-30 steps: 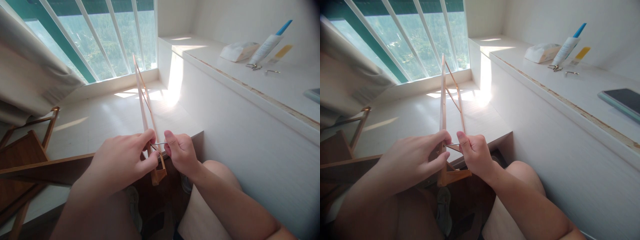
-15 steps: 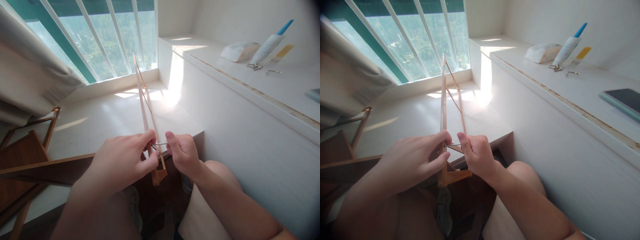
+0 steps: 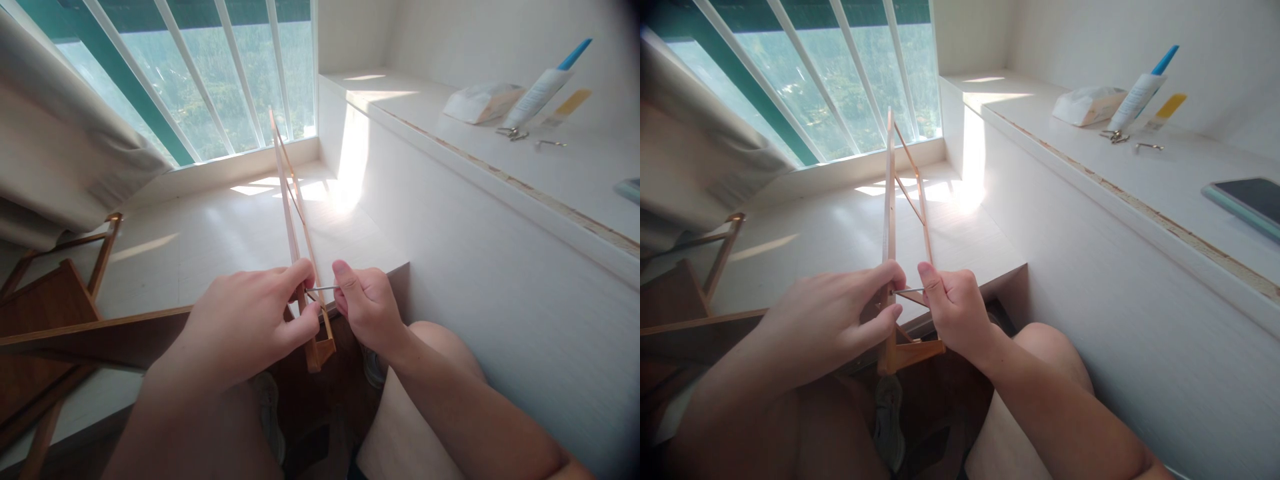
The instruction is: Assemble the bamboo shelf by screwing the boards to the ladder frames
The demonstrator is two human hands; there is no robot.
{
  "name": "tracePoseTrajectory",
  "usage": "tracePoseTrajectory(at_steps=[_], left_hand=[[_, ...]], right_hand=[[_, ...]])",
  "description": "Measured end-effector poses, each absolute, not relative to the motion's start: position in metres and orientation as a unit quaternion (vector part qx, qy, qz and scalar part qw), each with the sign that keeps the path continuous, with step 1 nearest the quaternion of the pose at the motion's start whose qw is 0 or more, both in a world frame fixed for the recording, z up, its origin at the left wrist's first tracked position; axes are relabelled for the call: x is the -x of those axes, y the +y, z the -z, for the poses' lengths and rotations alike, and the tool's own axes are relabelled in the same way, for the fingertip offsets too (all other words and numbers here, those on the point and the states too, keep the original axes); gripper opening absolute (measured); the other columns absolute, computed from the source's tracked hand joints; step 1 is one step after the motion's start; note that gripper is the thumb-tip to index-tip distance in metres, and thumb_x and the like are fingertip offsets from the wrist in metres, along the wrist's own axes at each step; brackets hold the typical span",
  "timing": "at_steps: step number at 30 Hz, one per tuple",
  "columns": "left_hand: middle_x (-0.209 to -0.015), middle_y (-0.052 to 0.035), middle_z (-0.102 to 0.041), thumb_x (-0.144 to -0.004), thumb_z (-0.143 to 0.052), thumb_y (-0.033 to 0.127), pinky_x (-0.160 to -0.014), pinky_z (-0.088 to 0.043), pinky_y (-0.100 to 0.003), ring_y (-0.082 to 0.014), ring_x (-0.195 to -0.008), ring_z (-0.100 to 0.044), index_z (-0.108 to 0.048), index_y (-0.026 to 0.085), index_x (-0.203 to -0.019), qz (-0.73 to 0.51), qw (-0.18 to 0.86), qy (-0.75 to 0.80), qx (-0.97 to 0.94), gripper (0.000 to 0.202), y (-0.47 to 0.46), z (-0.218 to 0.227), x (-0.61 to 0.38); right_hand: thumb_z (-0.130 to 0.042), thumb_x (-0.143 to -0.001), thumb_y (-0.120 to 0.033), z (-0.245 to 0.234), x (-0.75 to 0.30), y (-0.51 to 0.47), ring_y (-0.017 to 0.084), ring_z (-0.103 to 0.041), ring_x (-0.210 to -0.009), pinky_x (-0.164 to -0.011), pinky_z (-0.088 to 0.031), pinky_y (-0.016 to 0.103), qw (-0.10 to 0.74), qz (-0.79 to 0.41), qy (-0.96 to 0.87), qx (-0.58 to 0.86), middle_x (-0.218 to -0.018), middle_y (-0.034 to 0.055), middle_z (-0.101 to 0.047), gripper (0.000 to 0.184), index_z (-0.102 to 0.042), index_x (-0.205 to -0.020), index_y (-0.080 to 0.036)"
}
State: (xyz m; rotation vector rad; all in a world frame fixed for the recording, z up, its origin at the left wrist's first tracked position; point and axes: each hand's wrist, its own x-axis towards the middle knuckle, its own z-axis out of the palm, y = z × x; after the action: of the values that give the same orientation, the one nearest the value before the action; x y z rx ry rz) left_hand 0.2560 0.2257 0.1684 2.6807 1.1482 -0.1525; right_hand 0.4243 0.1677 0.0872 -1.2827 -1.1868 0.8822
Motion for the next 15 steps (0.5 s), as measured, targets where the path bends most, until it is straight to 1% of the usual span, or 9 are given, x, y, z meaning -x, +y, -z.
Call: tracePoseTrajectory(at_steps=[5, 8, 10, 13, 15], left_hand=[[-0.073, 0.0083, -0.065, -0.094, -0.041, 0.053, -0.056, -0.025, -0.030, -0.0208, -0.062, -0.058, -0.051, 0.035, -0.102, 0.049, 0.106, 0.392, -0.913, 0.022, 0.2261, -0.1683, -0.2560], [-0.072, 0.0084, -0.065, -0.093, -0.042, 0.053, -0.056, -0.025, -0.031, -0.0210, -0.063, -0.058, -0.051, 0.035, -0.102, 0.052, 0.107, 0.393, -0.912, 0.022, 0.2257, -0.1691, -0.2548], [-0.072, 0.0085, -0.065, -0.093, -0.042, 0.052, -0.056, -0.025, -0.031, -0.0211, -0.063, -0.059, -0.051, 0.035, -0.102, 0.053, 0.109, 0.394, -0.911, 0.021, 0.2252, -0.1696, -0.2540], [-0.072, 0.0086, -0.065, -0.093, -0.043, 0.051, -0.055, -0.025, -0.031, -0.0206, -0.062, -0.058, -0.051, 0.035, -0.101, 0.056, 0.112, 0.397, -0.909, 0.020, 0.2248, -0.1697, -0.2543], [-0.072, 0.0086, -0.065, -0.092, -0.043, 0.051, -0.055, -0.025, -0.031, -0.0207, -0.062, -0.058, -0.051, 0.035, -0.101, 0.059, 0.111, 0.399, -0.908, 0.019, 0.2252, -0.1695, -0.2554]], right_hand=[[-0.046, -0.100, -0.055, -0.0910, -0.4235, 0.1671, 0.007, -0.027, -0.042, -0.045, -0.022, 0.027, 0.554, -0.422, -0.470, 0.542, -0.044, -0.0055, -0.030, 0.062, -0.033, -0.050, -0.020], [-0.044, -0.100, -0.056, -0.0943, -0.4242, 0.1667, 0.007, -0.028, -0.041, -0.044, -0.023, 0.027, 0.538, -0.457, -0.460, 0.539, -0.043, -0.0054, -0.030, 0.063, -0.034, -0.049, -0.020], [-0.043, -0.101, -0.055, -0.0953, -0.4251, 0.1664, 0.007, -0.028, -0.043, -0.045, -0.024, 0.027, 0.530, -0.435, -0.478, 0.549, -0.043, -0.0050, -0.030, 0.063, -0.033, -0.049, -0.020], [-0.042, -0.103, -0.050, -0.0943, -0.4269, 0.1662, 0.008, -0.028, -0.047, -0.048, -0.024, 0.027, 0.521, -0.340, -0.536, 0.570, -0.047, -0.0043, -0.031, 0.061, -0.034, -0.051, -0.019], [-0.042, -0.103, -0.048, -0.0924, -0.4279, 0.1664, 0.008, -0.029, -0.047, -0.049, -0.025, 0.027, 0.522, -0.324, -0.550, 0.566, -0.047, -0.0042, -0.032, 0.060, -0.035, -0.051, -0.019]])
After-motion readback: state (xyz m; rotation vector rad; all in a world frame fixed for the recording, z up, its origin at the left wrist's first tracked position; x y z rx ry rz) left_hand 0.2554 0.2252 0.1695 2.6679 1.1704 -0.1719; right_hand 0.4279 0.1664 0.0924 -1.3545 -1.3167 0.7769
